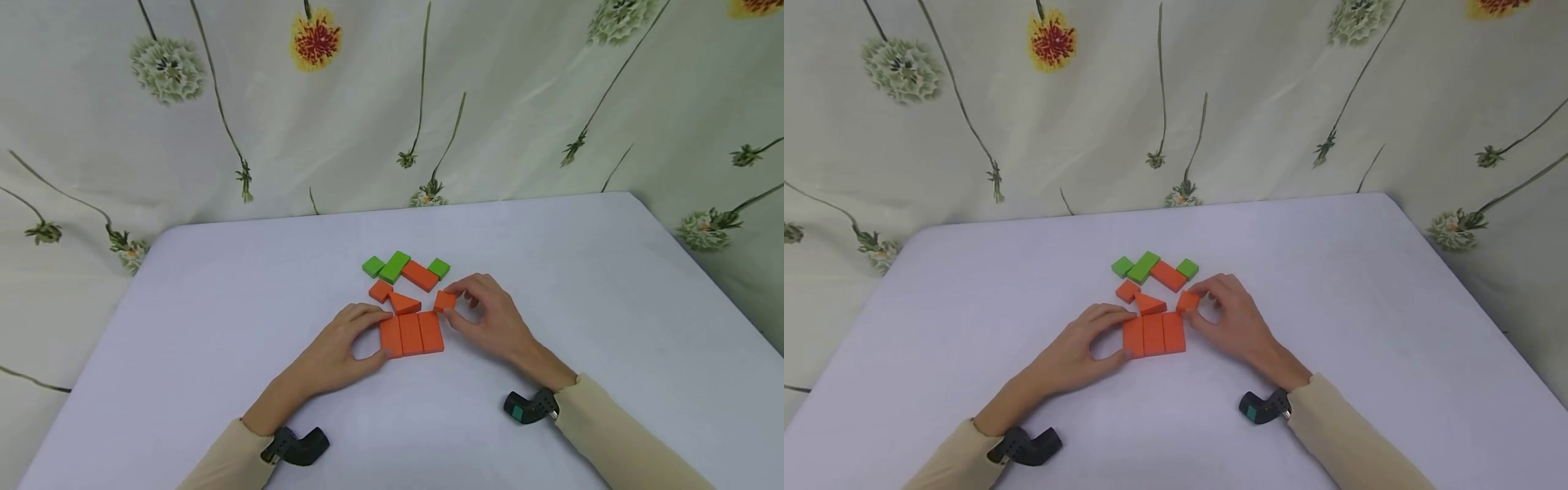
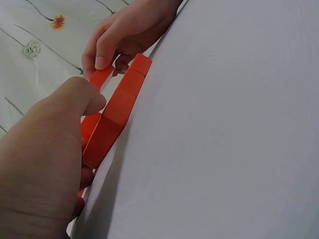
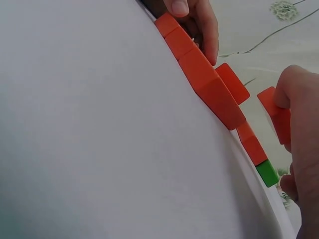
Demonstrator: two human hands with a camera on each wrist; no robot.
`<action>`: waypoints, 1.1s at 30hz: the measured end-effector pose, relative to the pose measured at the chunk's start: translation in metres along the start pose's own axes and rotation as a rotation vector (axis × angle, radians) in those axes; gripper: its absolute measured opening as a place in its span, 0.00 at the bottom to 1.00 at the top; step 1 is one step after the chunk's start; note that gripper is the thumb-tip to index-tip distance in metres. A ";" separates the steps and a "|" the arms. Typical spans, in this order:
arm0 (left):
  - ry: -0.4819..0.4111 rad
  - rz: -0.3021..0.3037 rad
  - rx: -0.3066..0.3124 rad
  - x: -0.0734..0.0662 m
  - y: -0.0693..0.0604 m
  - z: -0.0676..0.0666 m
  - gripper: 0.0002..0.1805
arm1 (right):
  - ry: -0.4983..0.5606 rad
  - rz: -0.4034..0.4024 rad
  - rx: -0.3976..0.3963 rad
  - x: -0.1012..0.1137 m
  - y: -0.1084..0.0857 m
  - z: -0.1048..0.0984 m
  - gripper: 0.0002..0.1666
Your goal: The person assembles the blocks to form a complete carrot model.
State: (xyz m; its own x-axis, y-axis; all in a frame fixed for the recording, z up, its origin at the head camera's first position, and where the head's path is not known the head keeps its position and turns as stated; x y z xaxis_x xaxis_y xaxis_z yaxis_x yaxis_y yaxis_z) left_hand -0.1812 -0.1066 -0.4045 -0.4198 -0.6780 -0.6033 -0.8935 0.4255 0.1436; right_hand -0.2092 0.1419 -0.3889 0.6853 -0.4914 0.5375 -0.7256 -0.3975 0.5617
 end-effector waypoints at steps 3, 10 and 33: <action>-0.007 0.000 0.003 -0.001 0.000 -0.001 0.29 | 0.013 -0.017 0.015 0.002 0.000 0.000 0.16; -0.006 0.003 -0.007 -0.002 0.000 0.000 0.29 | 0.056 -0.119 0.049 0.011 -0.003 0.004 0.18; -0.007 0.034 -0.028 -0.006 -0.002 -0.004 0.29 | 0.211 -0.335 0.260 0.047 -0.013 0.034 0.20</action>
State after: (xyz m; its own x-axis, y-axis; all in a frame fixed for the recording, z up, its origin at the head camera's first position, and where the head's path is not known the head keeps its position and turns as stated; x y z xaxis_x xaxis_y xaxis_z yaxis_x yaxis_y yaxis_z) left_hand -0.1779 -0.1054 -0.3979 -0.4488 -0.6593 -0.6032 -0.8829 0.4312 0.1856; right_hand -0.1690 0.0979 -0.3920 0.8622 -0.1455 0.4852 -0.4358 -0.7012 0.5642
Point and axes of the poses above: each hand's wrist, its own y-axis towards the middle knuckle, its own z-axis out of the palm, x = y × z, the point moved 6 cm from there along y, towards the middle knuckle, and after that the axes turned 8 degrees about -z, right-handed, at the moved point
